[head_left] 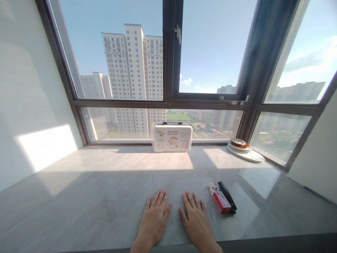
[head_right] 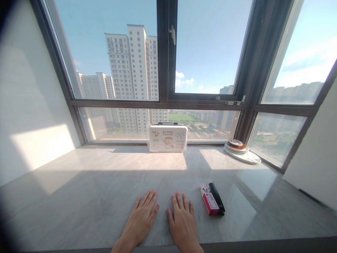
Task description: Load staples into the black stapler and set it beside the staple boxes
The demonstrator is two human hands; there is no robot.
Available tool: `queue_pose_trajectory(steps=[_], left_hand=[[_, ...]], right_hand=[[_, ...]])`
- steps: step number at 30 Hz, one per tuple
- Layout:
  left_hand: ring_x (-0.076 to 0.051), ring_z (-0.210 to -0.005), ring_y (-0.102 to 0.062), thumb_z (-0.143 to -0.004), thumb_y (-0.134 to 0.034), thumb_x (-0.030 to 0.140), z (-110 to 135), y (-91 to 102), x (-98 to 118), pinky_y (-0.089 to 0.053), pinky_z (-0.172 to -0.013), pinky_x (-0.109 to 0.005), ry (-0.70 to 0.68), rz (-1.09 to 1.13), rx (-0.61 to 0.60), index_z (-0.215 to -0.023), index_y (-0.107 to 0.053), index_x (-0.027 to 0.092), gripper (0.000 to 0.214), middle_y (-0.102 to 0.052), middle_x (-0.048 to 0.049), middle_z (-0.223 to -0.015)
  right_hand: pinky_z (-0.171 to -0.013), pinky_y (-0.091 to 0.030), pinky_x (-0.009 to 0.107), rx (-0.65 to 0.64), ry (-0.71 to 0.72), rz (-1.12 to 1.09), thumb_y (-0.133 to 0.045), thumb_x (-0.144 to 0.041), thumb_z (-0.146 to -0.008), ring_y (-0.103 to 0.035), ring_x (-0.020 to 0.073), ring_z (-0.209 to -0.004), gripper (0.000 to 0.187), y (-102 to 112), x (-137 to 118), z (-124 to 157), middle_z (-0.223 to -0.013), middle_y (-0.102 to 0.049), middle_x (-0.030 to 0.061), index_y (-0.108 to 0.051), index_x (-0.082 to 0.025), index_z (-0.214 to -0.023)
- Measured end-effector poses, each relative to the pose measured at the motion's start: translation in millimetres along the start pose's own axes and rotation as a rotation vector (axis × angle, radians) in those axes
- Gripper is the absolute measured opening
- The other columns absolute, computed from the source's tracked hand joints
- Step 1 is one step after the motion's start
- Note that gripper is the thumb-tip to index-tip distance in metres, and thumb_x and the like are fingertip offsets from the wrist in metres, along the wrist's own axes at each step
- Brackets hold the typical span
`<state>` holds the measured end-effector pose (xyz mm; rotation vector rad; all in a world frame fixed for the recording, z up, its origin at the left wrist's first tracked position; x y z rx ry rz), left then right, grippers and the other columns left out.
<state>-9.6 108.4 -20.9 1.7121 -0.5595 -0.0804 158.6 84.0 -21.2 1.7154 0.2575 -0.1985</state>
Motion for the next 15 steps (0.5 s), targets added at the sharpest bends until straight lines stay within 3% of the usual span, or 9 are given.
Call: queue_pose_trajectory(steps=[15], left_hand=[[-0.023,-0.154,-0.016,-0.102,-0.023,0.056,-0.3,-2.3,-1.4,-0.015,-0.125,-0.056,0.013,0.010,-0.017,-0.156,-0.027,0.034,0.058,-0.024,0.0024,-0.165]], right_hand=[[-0.123,-0.014,0.052,0.023,0.005,-0.026,-0.032,-0.049,-0.100,-0.017,0.0291,-0.153,0.059,0.5,2.4,-0.9,-0.164,-0.026,0.0004,-0.036,-0.028,-0.155]])
Point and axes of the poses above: each hand's wrist, its own z-axis away from the middle knuckle, its own y-axis out of the back of the hand, x = y × z, the point moved 8 cm from there along -z, towards the middle knuckle
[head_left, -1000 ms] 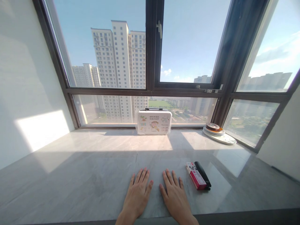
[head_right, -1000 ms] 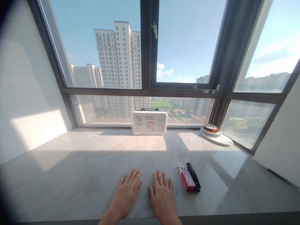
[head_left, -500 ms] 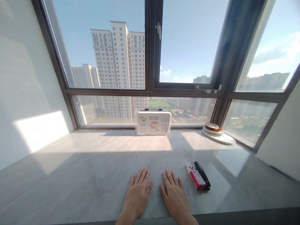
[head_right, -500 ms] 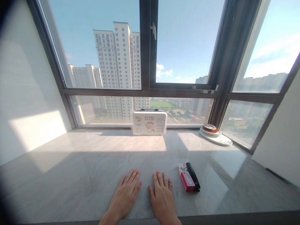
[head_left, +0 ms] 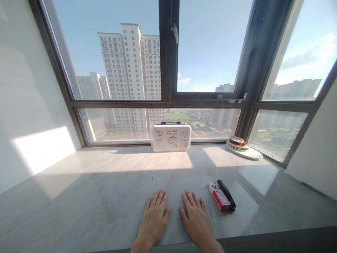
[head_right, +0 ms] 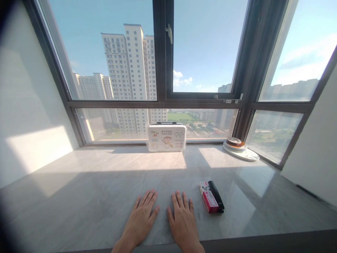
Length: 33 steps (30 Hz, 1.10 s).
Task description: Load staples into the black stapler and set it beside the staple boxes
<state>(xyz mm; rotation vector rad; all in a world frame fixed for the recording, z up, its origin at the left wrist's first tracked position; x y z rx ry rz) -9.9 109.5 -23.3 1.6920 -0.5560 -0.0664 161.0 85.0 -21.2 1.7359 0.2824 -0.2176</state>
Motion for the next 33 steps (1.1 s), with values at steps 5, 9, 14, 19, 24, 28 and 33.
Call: queue_pose_trajectory(steps=[5,9,14,19,24,28,33], left_hand=[[-0.024,-0.154,-0.016,-0.102,-0.023,0.056,-0.2,1.3,1.0,-0.015,-0.125,-0.055,-0.001,-0.007,-0.003,-0.157,-0.027,0.034,0.059,-0.024,0.0021,-0.165],[-0.024,-0.153,-0.017,-0.102,-0.022,0.056,-0.5,1.9,1.6,-0.015,-0.125,-0.055,0.002,-0.015,-0.011,-0.157,-0.027,0.034,0.059,-0.024,0.0018,-0.165],[-0.024,-0.154,-0.016,-0.102,-0.022,0.055,-0.7,1.5,1.7,-0.015,-0.125,-0.054,0.012,-0.028,-0.024,-0.157,-0.027,0.033,0.059,-0.024,0.0021,-0.165],[-0.025,-0.153,-0.017,-0.102,-0.023,0.054,-0.3,2.2,2.8,-0.015,-0.125,-0.055,0.004,-0.012,-0.015,-0.157,-0.027,0.032,0.059,-0.025,0.0005,-0.165],[-0.025,-0.153,-0.018,-0.102,-0.023,0.054,0.2,3.1,3.1,-0.015,-0.125,-0.056,-0.010,0.007,0.001,-0.156,-0.028,0.033,0.058,-0.026,0.0007,-0.164],[-0.027,-0.153,-0.017,-0.102,-0.023,0.054,0.5,0.9,3.7,-0.015,-0.124,-0.057,0.005,-0.003,0.001,-0.157,-0.028,0.032,0.059,-0.025,-0.0001,-0.165],[-0.028,-0.154,-0.015,-0.101,-0.023,0.056,2.0,0.5,7.8,-0.013,-0.124,-0.057,-0.012,-0.030,-0.014,-0.157,-0.027,0.031,0.061,-0.020,-0.0005,-0.166]], right_hand=[[-0.123,-0.013,0.052,-0.001,-0.002,-0.002,-0.033,-0.048,-0.100,-0.017,0.0289,-0.153,0.059,0.7,-0.3,1.6,-0.164,-0.027,0.0005,-0.036,-0.028,-0.155],[-0.122,-0.013,0.052,0.000,-0.009,0.003,-0.032,-0.047,-0.100,-0.017,0.0290,-0.153,0.058,2.1,-1.2,2.4,-0.164,-0.027,0.0000,-0.037,-0.028,-0.155],[-0.122,-0.013,0.052,0.001,-0.012,0.005,-0.033,-0.046,-0.099,-0.018,0.0291,-0.152,0.058,3.1,-1.5,2.0,-0.164,-0.028,0.0003,-0.038,-0.028,-0.154],[-0.122,-0.013,0.053,0.005,-0.013,-0.008,-0.033,-0.046,-0.100,-0.018,0.0293,-0.152,0.057,3.5,-0.9,2.7,-0.163,-0.028,0.0004,-0.038,-0.028,-0.154],[-0.122,-0.013,0.053,0.007,-0.018,-0.014,-0.034,-0.045,-0.100,-0.018,0.0295,-0.152,0.057,4.3,-2.2,3.3,-0.163,-0.028,0.0008,-0.039,-0.028,-0.154],[-0.122,-0.012,0.053,0.002,-0.014,-0.013,-0.033,-0.044,-0.100,-0.018,0.0294,-0.152,0.057,4.9,0.0,1.6,-0.163,-0.028,0.0007,-0.038,-0.028,-0.154],[-0.122,-0.010,0.054,-0.027,0.007,-0.038,-0.035,-0.047,-0.099,-0.015,0.0305,-0.153,0.060,-2.4,0.7,5.0,-0.164,-0.026,0.0013,-0.038,-0.026,-0.154]])
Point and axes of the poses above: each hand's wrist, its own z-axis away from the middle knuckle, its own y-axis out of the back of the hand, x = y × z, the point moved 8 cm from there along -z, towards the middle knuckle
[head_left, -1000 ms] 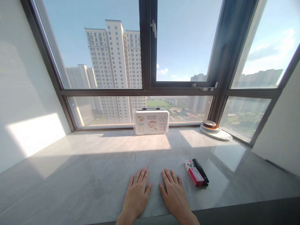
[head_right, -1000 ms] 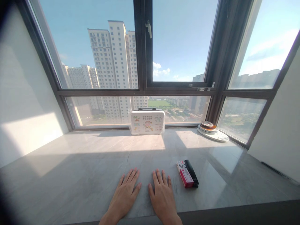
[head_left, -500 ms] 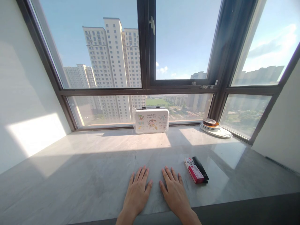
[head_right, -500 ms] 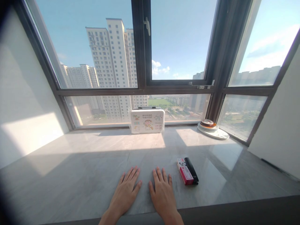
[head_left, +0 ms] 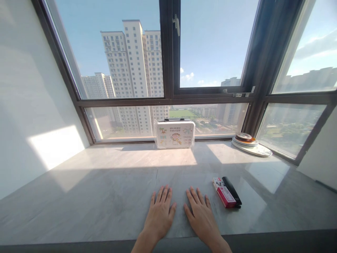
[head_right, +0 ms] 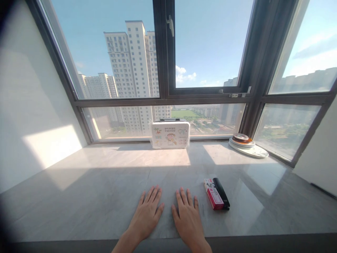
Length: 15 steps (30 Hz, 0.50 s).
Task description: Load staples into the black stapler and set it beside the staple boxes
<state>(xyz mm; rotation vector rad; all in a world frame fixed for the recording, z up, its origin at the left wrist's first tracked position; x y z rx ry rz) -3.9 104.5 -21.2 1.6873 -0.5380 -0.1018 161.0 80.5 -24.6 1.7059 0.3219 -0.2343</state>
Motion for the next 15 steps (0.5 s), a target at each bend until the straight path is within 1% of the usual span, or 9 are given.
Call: queue_pose_trajectory(steps=[2,4,6,7,9,11,12,13,15], left_hand=[[-0.028,-0.154,-0.015,-0.101,-0.023,0.056,0,1.0,1,-0.014,-0.124,-0.057,-0.002,-0.002,-0.004,-0.157,-0.027,0.031,0.061,-0.020,-0.0007,-0.166],[-0.027,-0.154,-0.016,-0.102,-0.023,0.056,0,1.9,1,-0.014,-0.124,-0.057,0.004,-0.001,-0.005,-0.157,-0.026,0.031,0.061,-0.020,-0.0009,-0.166],[-0.026,-0.153,-0.016,-0.102,-0.023,0.055,0,2.3,1,-0.015,-0.124,-0.057,0.013,0.003,-0.003,-0.157,-0.027,0.032,0.060,-0.021,-0.0006,-0.166],[-0.026,-0.153,-0.017,-0.102,-0.023,0.055,-1,2.2,1,-0.015,-0.124,-0.057,0.016,0.007,-0.003,-0.157,-0.027,0.032,0.060,-0.021,-0.0002,-0.166],[-0.026,-0.154,-0.016,-0.102,-0.024,0.055,-2,1.9,1,-0.015,-0.124,-0.057,0.017,0.019,-0.004,-0.157,-0.028,0.033,0.059,-0.023,0.0006,-0.165],[-0.025,-0.154,-0.016,-0.102,-0.024,0.055,-2,1.4,0,-0.015,-0.124,-0.056,0.016,0.030,-0.004,-0.157,-0.028,0.032,0.059,-0.023,0.0007,-0.165],[-0.025,-0.154,-0.015,-0.102,-0.024,0.056,-3,1.2,0,-0.014,-0.124,-0.056,0.017,0.034,-0.003,-0.157,-0.028,0.032,0.060,-0.023,0.0004,-0.165],[-0.025,-0.154,-0.015,-0.102,-0.025,0.056,-3,1.0,0,-0.014,-0.124,-0.056,0.019,0.037,-0.003,-0.156,-0.028,0.032,0.060,-0.023,0.0001,-0.165],[-0.025,-0.154,-0.015,-0.102,-0.025,0.056,-4,0.4,-1,-0.013,-0.124,-0.056,0.025,0.041,-0.003,-0.156,-0.029,0.032,0.060,-0.023,-0.0002,-0.165]], right_hand=[[-0.123,-0.012,0.052,-0.001,0.002,-0.045,-0.034,-0.048,-0.099,-0.018,0.0291,-0.153,0.061,-1,-5,6,-0.163,-0.031,0.0034,-0.037,-0.023,-0.155],[-0.123,-0.017,0.048,0.012,0.039,-0.111,-0.031,-0.047,-0.101,-0.024,0.0266,-0.151,0.062,6,-13,14,-0.160,-0.036,0.0047,-0.034,-0.020,-0.156],[-0.122,-0.022,0.044,0.097,0.103,-0.159,-0.030,-0.048,-0.101,-0.028,0.0250,-0.150,0.061,31,-12,18,-0.158,-0.040,0.0042,-0.033,-0.022,-0.156],[-0.122,-0.024,0.043,0.178,0.125,-0.161,-0.032,-0.050,-0.101,-0.028,0.0252,-0.149,0.060,50,-4,18,-0.157,-0.042,0.0041,-0.035,-0.023,-0.155],[-0.118,-0.029,0.044,0.417,0.056,-0.148,-0.037,-0.054,-0.099,-0.035,0.0281,-0.144,0.060,98,34,15,-0.152,-0.048,0.0084,-0.041,-0.023,-0.151],[-0.113,-0.034,0.047,0.538,-0.050,-0.106,-0.042,-0.061,-0.095,-0.048,0.0317,-0.130,0.069,132,90,5,-0.138,-0.057,0.0143,-0.043,-0.019,-0.149],[-0.111,-0.035,0.049,0.543,-0.120,-0.091,-0.042,-0.063,-0.094,-0.052,0.0325,-0.123,0.073,141,121,-1,-0.130,-0.062,0.0163,-0.043,-0.016,-0.149],[-0.107,-0.038,0.049,0.501,-0.182,-0.098,-0.041,-0.065,-0.093,-0.057,0.0328,-0.115,0.075,143,151,-9,-0.122,-0.065,0.0178,-0.047,-0.013,-0.146],[-0.098,-0.045,0.046,0.284,-0.220,-0.201,-0.036,-0.065,-0.093,-0.062,0.0317,-0.110,0.073,126,197,-24,-0.119,-0.068,0.0185,-0.055,-0.013,-0.140]])
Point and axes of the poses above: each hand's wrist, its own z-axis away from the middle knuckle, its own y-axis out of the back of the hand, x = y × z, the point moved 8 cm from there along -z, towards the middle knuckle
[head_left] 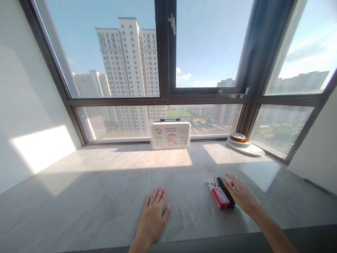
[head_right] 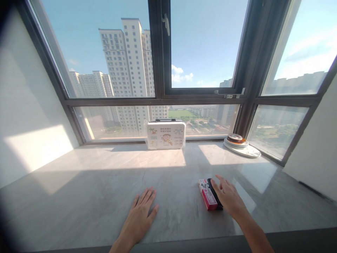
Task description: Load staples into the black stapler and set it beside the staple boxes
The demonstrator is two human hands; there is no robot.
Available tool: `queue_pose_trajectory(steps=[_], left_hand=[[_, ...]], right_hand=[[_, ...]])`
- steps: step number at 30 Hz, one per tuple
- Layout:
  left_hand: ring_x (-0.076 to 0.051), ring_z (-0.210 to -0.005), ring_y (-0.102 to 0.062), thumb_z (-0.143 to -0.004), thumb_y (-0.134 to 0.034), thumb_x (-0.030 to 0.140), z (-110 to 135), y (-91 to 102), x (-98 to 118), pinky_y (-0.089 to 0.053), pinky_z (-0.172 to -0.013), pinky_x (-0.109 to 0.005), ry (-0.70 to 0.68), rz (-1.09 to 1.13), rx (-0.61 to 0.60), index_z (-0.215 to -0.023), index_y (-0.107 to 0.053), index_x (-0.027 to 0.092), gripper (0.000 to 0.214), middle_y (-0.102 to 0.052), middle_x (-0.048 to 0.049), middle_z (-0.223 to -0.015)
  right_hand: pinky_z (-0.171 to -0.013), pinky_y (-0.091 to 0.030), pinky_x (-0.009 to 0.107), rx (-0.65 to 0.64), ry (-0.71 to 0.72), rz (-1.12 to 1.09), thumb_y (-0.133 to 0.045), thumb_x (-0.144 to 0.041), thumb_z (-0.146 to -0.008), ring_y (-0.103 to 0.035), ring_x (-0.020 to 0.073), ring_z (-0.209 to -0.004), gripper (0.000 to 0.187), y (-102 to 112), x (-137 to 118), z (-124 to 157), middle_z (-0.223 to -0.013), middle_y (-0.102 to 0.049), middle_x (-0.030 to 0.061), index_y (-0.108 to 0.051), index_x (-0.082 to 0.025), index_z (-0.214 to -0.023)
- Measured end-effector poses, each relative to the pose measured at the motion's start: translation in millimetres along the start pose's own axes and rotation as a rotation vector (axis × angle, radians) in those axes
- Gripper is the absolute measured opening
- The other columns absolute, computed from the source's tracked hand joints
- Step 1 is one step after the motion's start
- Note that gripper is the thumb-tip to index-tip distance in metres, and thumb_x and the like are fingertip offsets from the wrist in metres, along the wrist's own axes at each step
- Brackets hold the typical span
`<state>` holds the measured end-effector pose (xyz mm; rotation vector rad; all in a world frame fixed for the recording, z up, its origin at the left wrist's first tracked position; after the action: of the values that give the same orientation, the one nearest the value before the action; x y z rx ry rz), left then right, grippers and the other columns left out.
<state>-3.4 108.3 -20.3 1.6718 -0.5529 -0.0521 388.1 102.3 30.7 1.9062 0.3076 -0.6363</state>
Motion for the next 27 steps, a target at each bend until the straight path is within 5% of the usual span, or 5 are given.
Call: queue_pose_trajectory(steps=[3,6,11,20,27], left_hand=[[-0.025,-0.154,-0.015,-0.102,-0.026,0.054,0,-0.1,-1,-0.014,-0.124,-0.057,0.005,0.008,0.003,-0.156,-0.030,0.032,0.059,-0.024,-0.0001,-0.165],[-0.026,-0.154,-0.016,-0.101,-0.029,0.054,-1,1.2,-2,-0.014,-0.124,-0.057,0.001,0.017,0.008,-0.156,-0.031,0.032,0.059,-0.024,0.0003,-0.164],[-0.026,-0.153,-0.018,-0.096,-0.036,0.064,0,5.5,-6,-0.015,-0.125,-0.056,0.001,0.059,-0.002,-0.155,-0.033,0.032,0.066,-0.026,0.0005,-0.164],[-0.025,-0.146,-0.037,-0.094,-0.046,0.059,0,15.0,-18,-0.022,-0.125,-0.045,0.087,0.278,0.082,-0.153,-0.038,0.026,0.068,-0.042,-0.0044,-0.157],[-0.025,-0.129,-0.055,-0.088,-0.055,0.041,5,28.8,-31,-0.045,-0.109,-0.039,0.167,0.400,0.308,-0.140,-0.050,0.021,0.056,-0.059,-0.0079,-0.139]], right_hand=[[-0.094,-0.048,0.040,-0.239,-0.038,-0.115,-0.037,-0.065,-0.092,-0.065,0.0306,-0.111,0.067,-29,30,-5,-0.123,-0.070,0.0150,-0.065,-0.018,-0.131],[-0.091,-0.048,0.036,-0.297,-0.045,-0.177,-0.037,-0.064,-0.092,-0.067,0.0291,-0.109,0.063,-49,19,5,-0.120,-0.073,0.0090,-0.064,-0.024,-0.133],[-0.081,-0.050,0.035,-0.347,0.024,-0.273,-0.033,-0.065,-0.094,-0.070,0.0289,-0.093,0.064,-84,-54,24,-0.102,-0.078,0.0059,-0.063,-0.023,-0.133],[-0.089,-0.049,0.034,-0.305,0.030,-0.367,-0.039,-0.062,-0.095,-0.067,0.0299,-0.106,0.062,-159,-189,60,-0.112,-0.075,0.0116,-0.064,-0.018,-0.131],[-0.073,-0.051,0.030,-0.240,0.007,-0.455,-0.034,-0.066,-0.096,-0.070,0.0256,-0.083,0.063,-153,-171,64,-0.091,-0.075,0.0079,-0.066,-0.017,-0.120]])
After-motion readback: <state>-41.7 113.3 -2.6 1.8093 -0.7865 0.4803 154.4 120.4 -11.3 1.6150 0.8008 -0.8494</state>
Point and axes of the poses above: each hand's wrist, its own z-axis away from the middle knuckle, its own y-axis out of the back of the hand, x = y × z, the point moved 8 cm from there along -z, towards the middle knuckle
